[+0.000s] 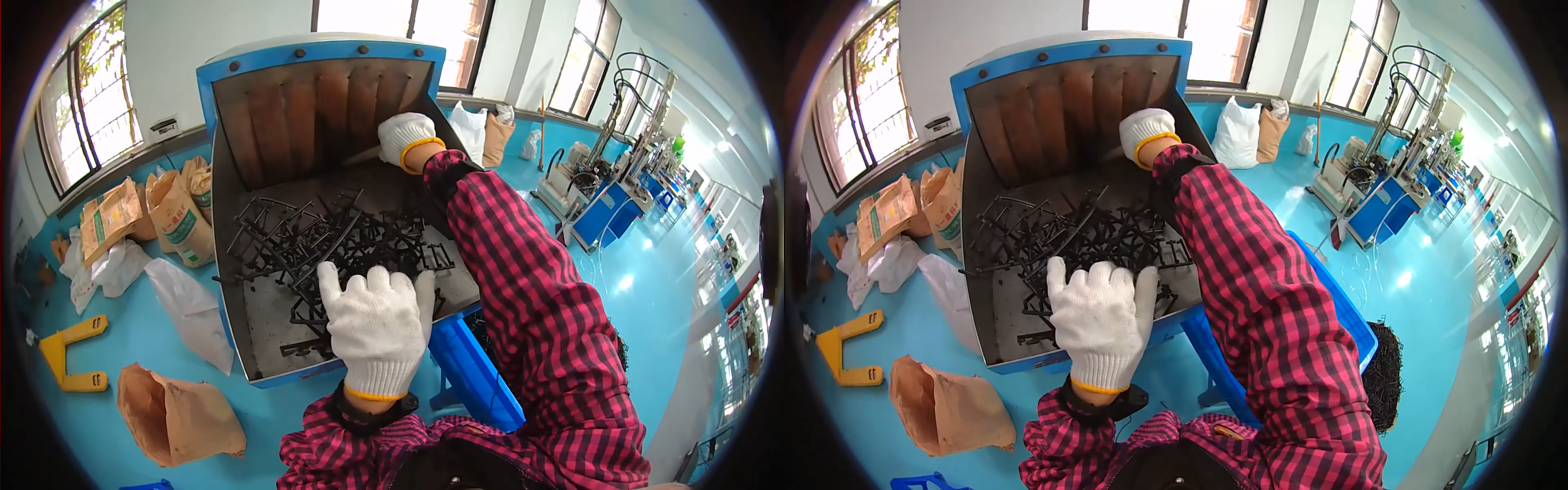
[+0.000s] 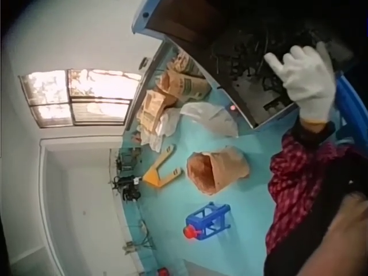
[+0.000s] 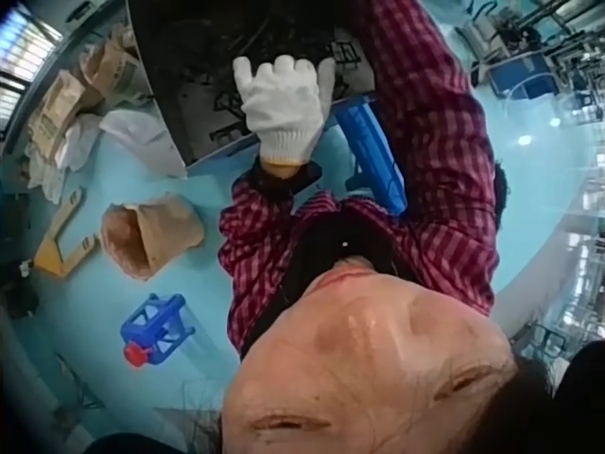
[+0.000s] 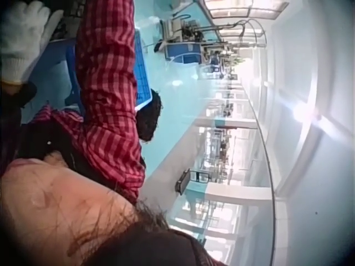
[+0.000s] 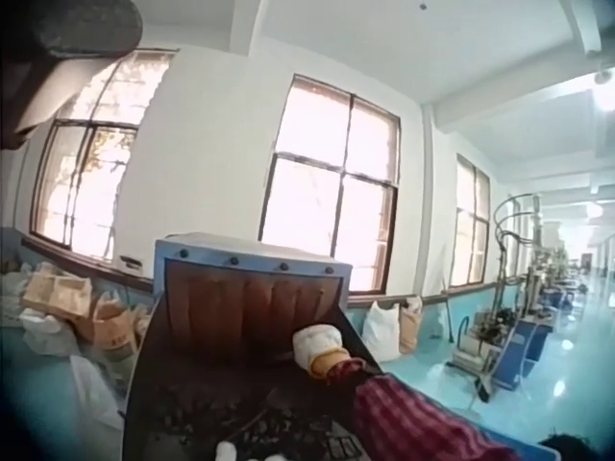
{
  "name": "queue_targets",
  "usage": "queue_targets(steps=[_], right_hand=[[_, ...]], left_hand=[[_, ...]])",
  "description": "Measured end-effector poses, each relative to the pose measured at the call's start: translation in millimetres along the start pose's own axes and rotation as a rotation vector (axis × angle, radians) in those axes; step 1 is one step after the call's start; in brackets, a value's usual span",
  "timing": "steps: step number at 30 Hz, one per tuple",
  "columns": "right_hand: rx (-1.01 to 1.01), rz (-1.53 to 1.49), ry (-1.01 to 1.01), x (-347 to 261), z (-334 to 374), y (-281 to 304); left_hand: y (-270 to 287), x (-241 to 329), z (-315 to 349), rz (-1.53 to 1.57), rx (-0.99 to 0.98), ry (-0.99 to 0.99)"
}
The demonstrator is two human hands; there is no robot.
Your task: The person uses a wooden stick to stir black plastic parts in a blue bin and then transfers the parts by hand into a blue machine, using the stick to push them further inside.
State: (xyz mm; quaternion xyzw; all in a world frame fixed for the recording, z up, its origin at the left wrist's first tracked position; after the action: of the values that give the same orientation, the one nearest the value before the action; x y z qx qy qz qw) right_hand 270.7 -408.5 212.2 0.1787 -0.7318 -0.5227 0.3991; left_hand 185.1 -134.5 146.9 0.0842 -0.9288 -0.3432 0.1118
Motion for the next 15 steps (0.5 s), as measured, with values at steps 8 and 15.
queue_targets(steps=[8,15], right_hand=[[0.021,-0.111,0.039,52.4,77.5,72.7],[0.104,-0.057,-0.01,111.6,146.7,102.4]], left_hand=[[2.0,-2.0,-3.6,-0.026,0.059,-0.005],[3.8,2.9,-1.3,-0.049,0.136,0.006]])
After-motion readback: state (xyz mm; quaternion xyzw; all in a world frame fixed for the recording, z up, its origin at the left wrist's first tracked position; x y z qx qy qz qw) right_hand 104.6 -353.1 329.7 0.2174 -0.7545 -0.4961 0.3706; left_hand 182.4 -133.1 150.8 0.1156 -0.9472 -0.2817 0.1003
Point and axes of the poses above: each hand's wrist, its own z-axis away from the middle knuckle, its own y-axis out of the back of the hand, x = y × z, the point moved 2 cm from there along -z, towards the middle knuckle, and after that the axes turned 9 degrees about -x, right-handed, at the moved point
